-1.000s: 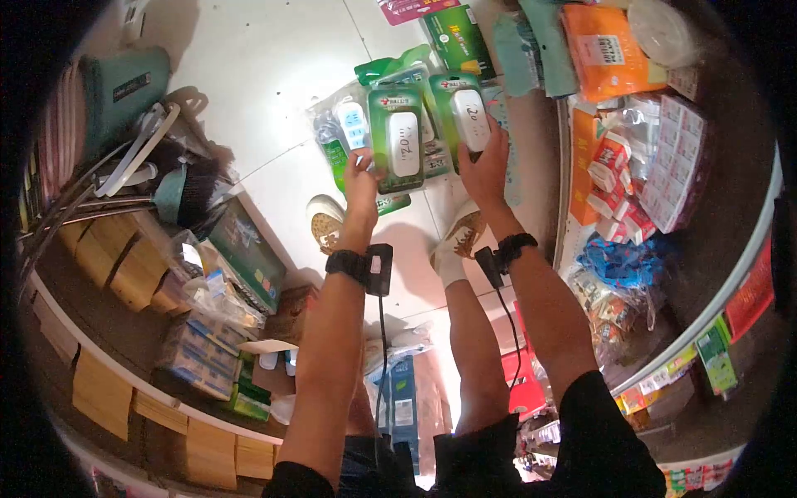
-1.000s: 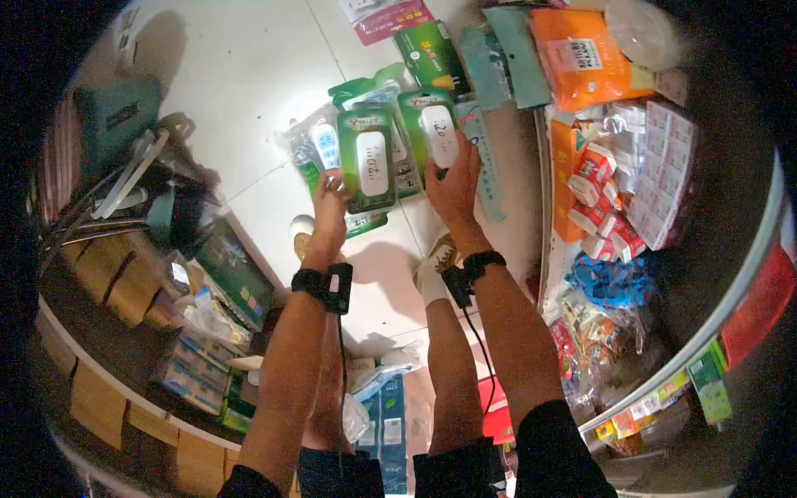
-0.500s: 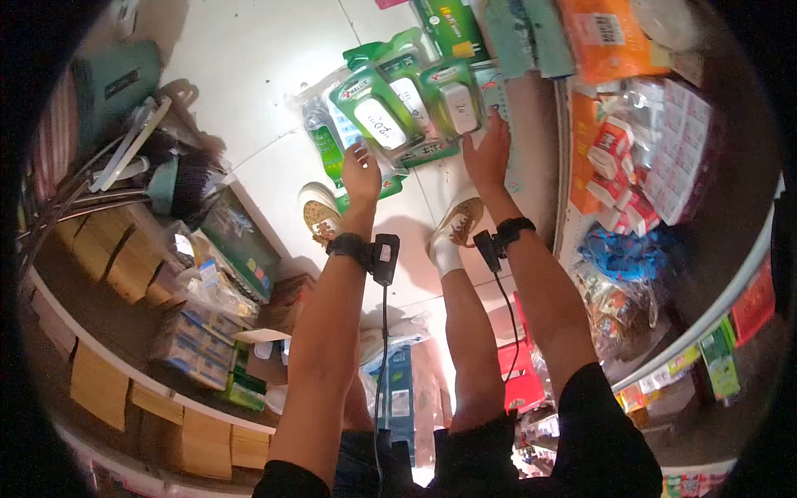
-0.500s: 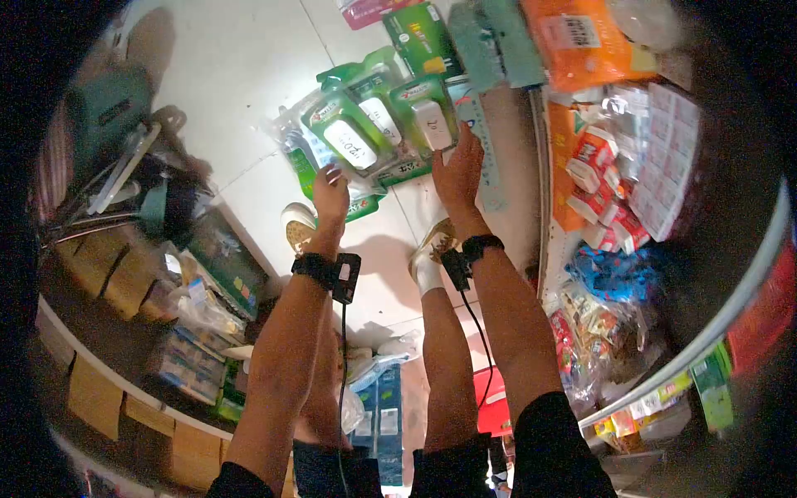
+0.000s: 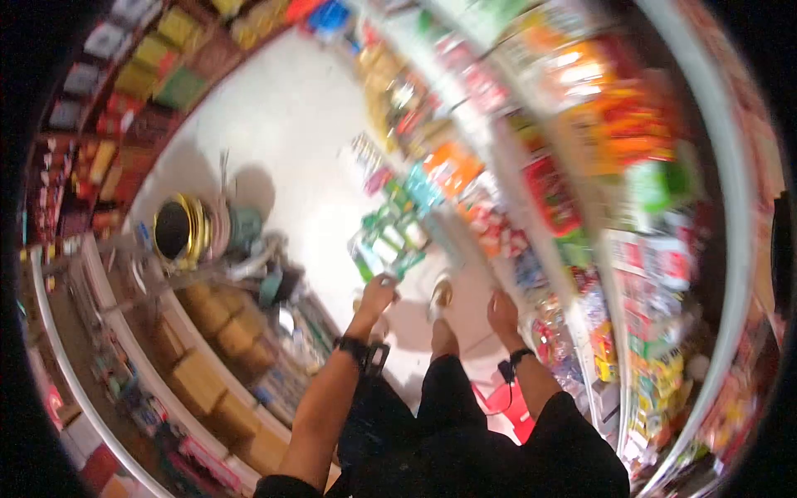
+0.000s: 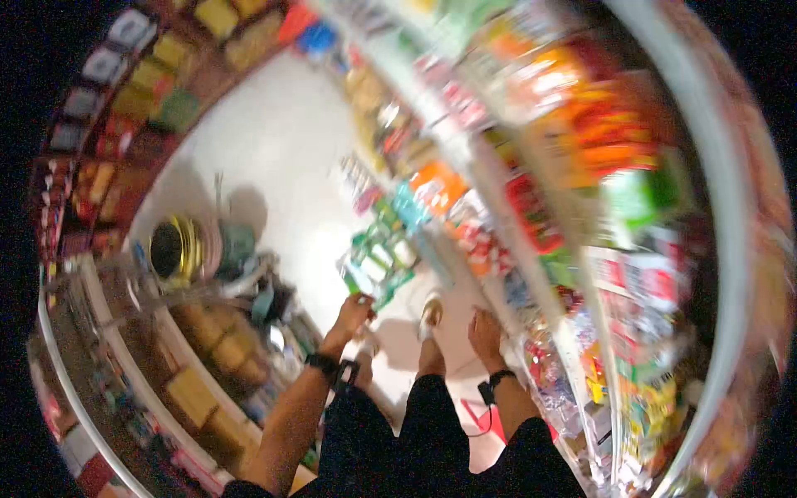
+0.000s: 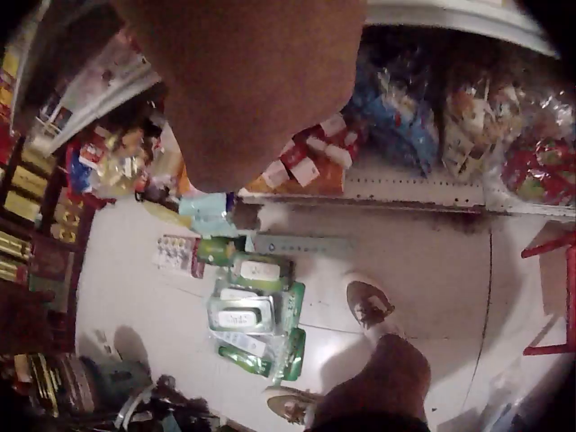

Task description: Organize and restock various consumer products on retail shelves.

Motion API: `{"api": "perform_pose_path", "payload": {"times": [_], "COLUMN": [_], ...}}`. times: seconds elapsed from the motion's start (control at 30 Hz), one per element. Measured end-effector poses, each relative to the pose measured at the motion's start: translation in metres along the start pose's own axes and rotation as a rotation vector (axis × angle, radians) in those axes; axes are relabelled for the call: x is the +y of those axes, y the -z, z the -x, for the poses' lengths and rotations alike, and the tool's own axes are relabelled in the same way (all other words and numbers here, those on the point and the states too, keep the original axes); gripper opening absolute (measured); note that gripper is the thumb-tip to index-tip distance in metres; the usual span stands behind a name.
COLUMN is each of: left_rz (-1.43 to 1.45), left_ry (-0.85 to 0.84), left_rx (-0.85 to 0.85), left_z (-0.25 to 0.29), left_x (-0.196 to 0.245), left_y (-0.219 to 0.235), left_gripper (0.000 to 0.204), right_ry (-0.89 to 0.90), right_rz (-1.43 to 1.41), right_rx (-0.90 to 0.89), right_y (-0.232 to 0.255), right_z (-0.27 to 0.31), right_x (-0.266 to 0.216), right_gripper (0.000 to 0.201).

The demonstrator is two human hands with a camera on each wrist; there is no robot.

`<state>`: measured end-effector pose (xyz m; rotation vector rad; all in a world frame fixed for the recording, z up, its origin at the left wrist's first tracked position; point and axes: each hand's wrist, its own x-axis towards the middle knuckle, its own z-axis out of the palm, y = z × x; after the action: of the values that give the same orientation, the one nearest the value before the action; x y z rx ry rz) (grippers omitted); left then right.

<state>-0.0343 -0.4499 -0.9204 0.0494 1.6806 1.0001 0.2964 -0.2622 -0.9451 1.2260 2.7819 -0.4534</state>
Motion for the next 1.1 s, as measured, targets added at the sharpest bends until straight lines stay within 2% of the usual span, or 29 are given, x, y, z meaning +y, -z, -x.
{"api": "perform_pose_path", "payload": {"times": [0.03, 0.1, 0.13, 0.2, 0.23, 0.27, 0.3, 0.37, 0.4, 0.43, 0.47, 0.5, 0.53, 0.57, 0.63, 0.67, 0.7, 0.77, 0.8, 0.83, 0.9, 0.93, 0.97, 1.0, 1.07, 1.1], "left_rz": [-0.031, -0.085, -0.108, -0.091, -0.052, -0.015, -0.084, -0.152, -0.183, -0.323, -0.461, -0.464, -0.467, -0.507, -0.618, -0.690, -0.707, -0.698, -0.676, -0.646, -0.565, -0.512, -0.512, -0.549, -0.583, -0.584], "left_ry": [-0.075, -0.177, -0.208, -0.229, -0.299, -0.375, -0.413, -0.495, -0.539, -0.755, -0.972, -0.982, -0.990, -1.105, -1.356, -1.493, -1.560, -1.687, -1.744, -1.750, -1.766, -1.777, -1.785, -1.733, -1.687, -1.569], "left_rx": [-0.006, -0.032, -0.037, -0.073, -0.130, -0.184, -0.164, -0.202, -0.210, -0.214, -0.215, -0.247, -0.278, -0.279, -0.245, -0.206, -0.244, -0.307, -0.332, -0.368, -0.441, -0.480, -0.487, -0.497, -0.508, -0.577], "left_z": [0.015, 0.040, 0.046, 0.071, 0.081, 0.111, 0.141, 0.177, 0.191, 0.184, 0.176, 0.213, 0.275, 0.332, 0.414, 0.443, 0.466, 0.522, 0.554, 0.576, 0.597, 0.604, 0.611, 0.617, 0.624, 0.618], "left_x": [0.025, 0.066, 0.084, 0.132, 0.158, 0.181, 0.210, 0.264, 0.288, 0.312, 0.336, 0.373, 0.412, 0.440, 0.489, 0.508, 0.526, 0.558, 0.570, 0.584, 0.613, 0.627, 0.636, 0.642, 0.658, 0.668], "left_y": [0.002, 0.000, -0.002, -0.014, -0.023, -0.029, -0.047, -0.073, -0.083, -0.089, -0.100, -0.118, -0.137, -0.155, -0.187, -0.201, -0.217, -0.248, -0.264, -0.280, -0.320, -0.339, -0.354, -0.369, -0.399, -0.415], "left_gripper": [0.019, 0.019, 0.020, 0.016, 0.015, 0.014, 0.015, 0.014, 0.013, 0.014, 0.015, 0.018, 0.023, 0.023, 0.023, 0.022, 0.022, 0.023, 0.025, 0.028, 0.032, 0.034, 0.034, 0.030, 0.026, 0.034], "right_ry": [-0.037, -0.030, -0.086, 0.026, -0.024, 0.163, 0.350, 0.160, 0.234, 0.309, 0.318, 0.325, 0.377, 0.430, 0.273, 0.310, 0.349, 0.203, 0.242, 0.191, -0.040, -0.037, -0.187, -0.193, -0.557, -0.527], "right_rz": [-0.118, -0.170, -0.155, -0.213, -0.201, -0.114, -0.030, -0.077, -0.048, -0.020, 0.066, 0.158, 0.208, 0.260, 0.298, 0.290, 0.284, 0.296, 0.291, 0.315, 0.362, 0.457, 0.577, 0.580, 0.364, 0.541], "right_rx": [-0.005, 0.073, 0.158, 0.171, 0.238, 0.321, 0.382, 0.242, 0.375, 0.504, 0.536, 0.562, 0.686, 0.806, 0.675, 0.813, 0.949, 1.054, 1.239, 1.374, 1.349, 1.420, 1.358, 1.364, 1.347, 1.132], "right_y": [0.046, 0.129, 0.156, 0.207, 0.231, 0.261, 0.285, 0.394, 0.424, 0.448, 0.476, 0.508, 0.543, 0.579, 0.645, 0.682, 0.719, 0.782, 0.810, 0.836, 0.885, 0.907, 0.927, 0.941, 0.971, 0.991], "right_z": [0.005, 0.019, 0.025, 0.033, 0.033, 0.047, 0.057, 0.079, 0.086, 0.090, 0.096, 0.101, 0.112, 0.128, 0.154, 0.173, 0.191, 0.219, 0.225, 0.231, 0.249, 0.251, 0.256, 0.257, 0.258, 0.247], "right_x": [-0.009, -0.026, -0.030, -0.034, -0.033, -0.038, -0.038, -0.075, -0.076, -0.076, -0.076, -0.077, -0.079, -0.082, -0.082, -0.083, -0.082, -0.076, -0.074, -0.071, -0.058, -0.036, -0.012, 0.001, 0.024, 0.073], "right_gripper": [0.029, 0.031, 0.031, 0.030, 0.030, 0.030, 0.030, 0.025, 0.024, 0.022, 0.020, 0.017, 0.016, 0.014, 0.014, 0.015, 0.015, 0.014, 0.013, 0.015, 0.019, 0.021, 0.040, 0.040, 0.027, 0.028]}}
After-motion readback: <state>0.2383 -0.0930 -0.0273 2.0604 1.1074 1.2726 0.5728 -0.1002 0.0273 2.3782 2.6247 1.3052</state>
